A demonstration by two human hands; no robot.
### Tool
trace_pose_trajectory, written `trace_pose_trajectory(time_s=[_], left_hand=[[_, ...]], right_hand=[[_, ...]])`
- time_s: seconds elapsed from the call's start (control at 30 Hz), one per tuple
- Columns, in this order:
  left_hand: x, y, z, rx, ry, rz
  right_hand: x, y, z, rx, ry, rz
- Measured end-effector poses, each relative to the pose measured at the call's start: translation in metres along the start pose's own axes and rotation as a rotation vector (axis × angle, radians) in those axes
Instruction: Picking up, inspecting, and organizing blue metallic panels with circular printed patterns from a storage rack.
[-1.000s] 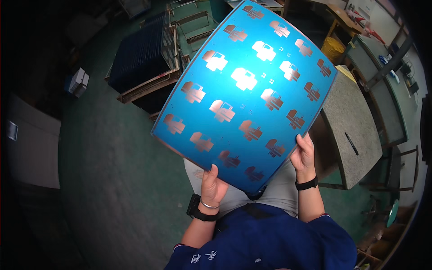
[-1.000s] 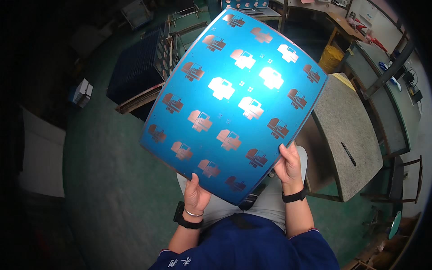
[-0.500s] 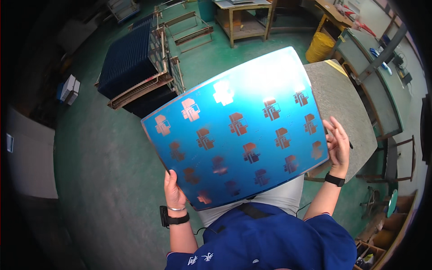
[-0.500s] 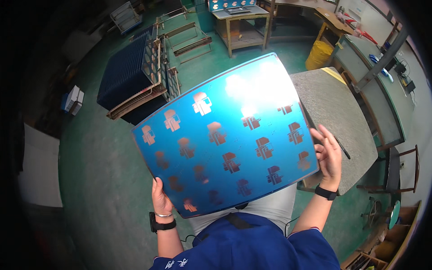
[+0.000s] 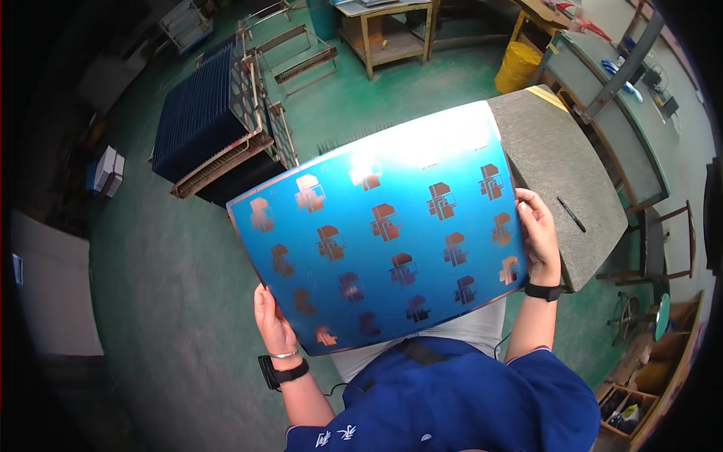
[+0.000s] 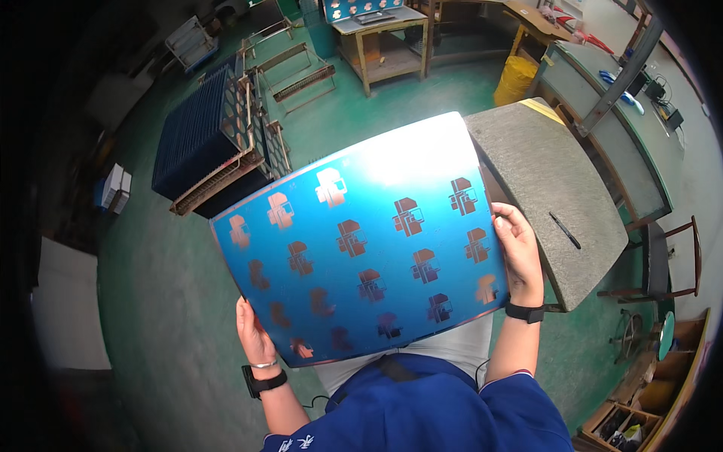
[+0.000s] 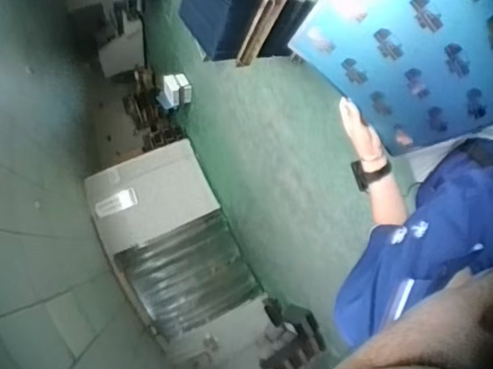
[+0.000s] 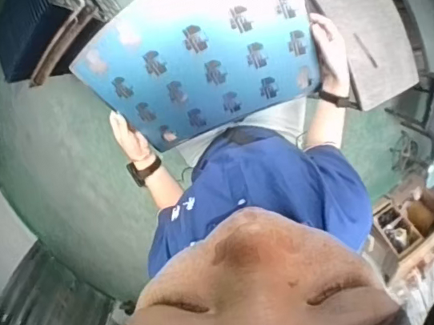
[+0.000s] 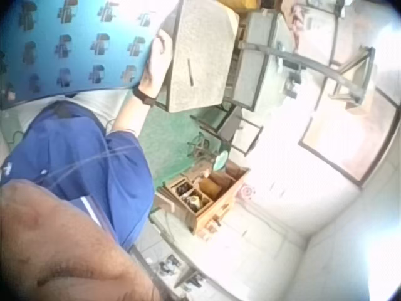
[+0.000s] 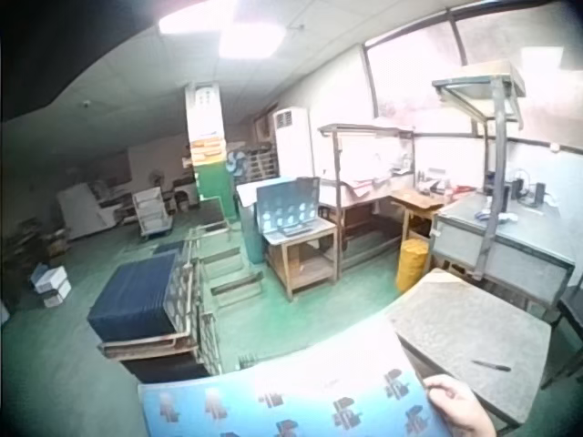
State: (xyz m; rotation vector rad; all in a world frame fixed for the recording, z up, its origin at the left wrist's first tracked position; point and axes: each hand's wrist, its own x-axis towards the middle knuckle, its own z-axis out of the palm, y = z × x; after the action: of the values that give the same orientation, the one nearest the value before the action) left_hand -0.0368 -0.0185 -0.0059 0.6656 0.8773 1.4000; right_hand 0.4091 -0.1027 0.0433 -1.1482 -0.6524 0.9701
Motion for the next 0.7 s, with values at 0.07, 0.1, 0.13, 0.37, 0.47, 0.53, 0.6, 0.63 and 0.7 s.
trace_pose_trajectory(time_s=[0.07,0.1,0.13,0.37,0.47,0.53,0.6,0.63,0.7], left_hand=[[0.001,0.001,0.001,0.04,0.009,0.052],[0.002,0.001,0.001,0.075,0.005,0.101],[0.001,0.004,0.003,0.08,0.014,0.098],[0.009,-0.002,0.003,0.372,-0.211,0.516],[0.014,-0.008,0.003,0.306,-0.333,0.597],[-0.001,-0.003,0.044,0.136,-0.11,0.281],[-0.011,0.008,0.067,0.156,-0.012,0.175],[-0.004,-0.004,0.037,0.127,-0.082,0.134],[-0.006,-0.008,0.006,0.157,-0.229,0.13]], right_hand=[[0.002,0.003,-0.003,-0.016,0.013,-0.03],[0.002,0.0,0.0,-0.037,0.019,-0.043],[0.002,-0.004,0.003,-0.059,0.025,-0.058],[0.023,0.032,-0.012,0.048,0.156,-0.472],[0.017,0.032,0.019,0.123,0.153,-0.657],[0.008,0.029,0.029,0.282,0.099,-0.535],[0.004,0.023,0.038,0.48,0.027,-0.358],[0.003,0.019,0.041,0.572,-0.002,-0.264],[0.001,0.005,0.045,0.709,-0.048,-0.111]])
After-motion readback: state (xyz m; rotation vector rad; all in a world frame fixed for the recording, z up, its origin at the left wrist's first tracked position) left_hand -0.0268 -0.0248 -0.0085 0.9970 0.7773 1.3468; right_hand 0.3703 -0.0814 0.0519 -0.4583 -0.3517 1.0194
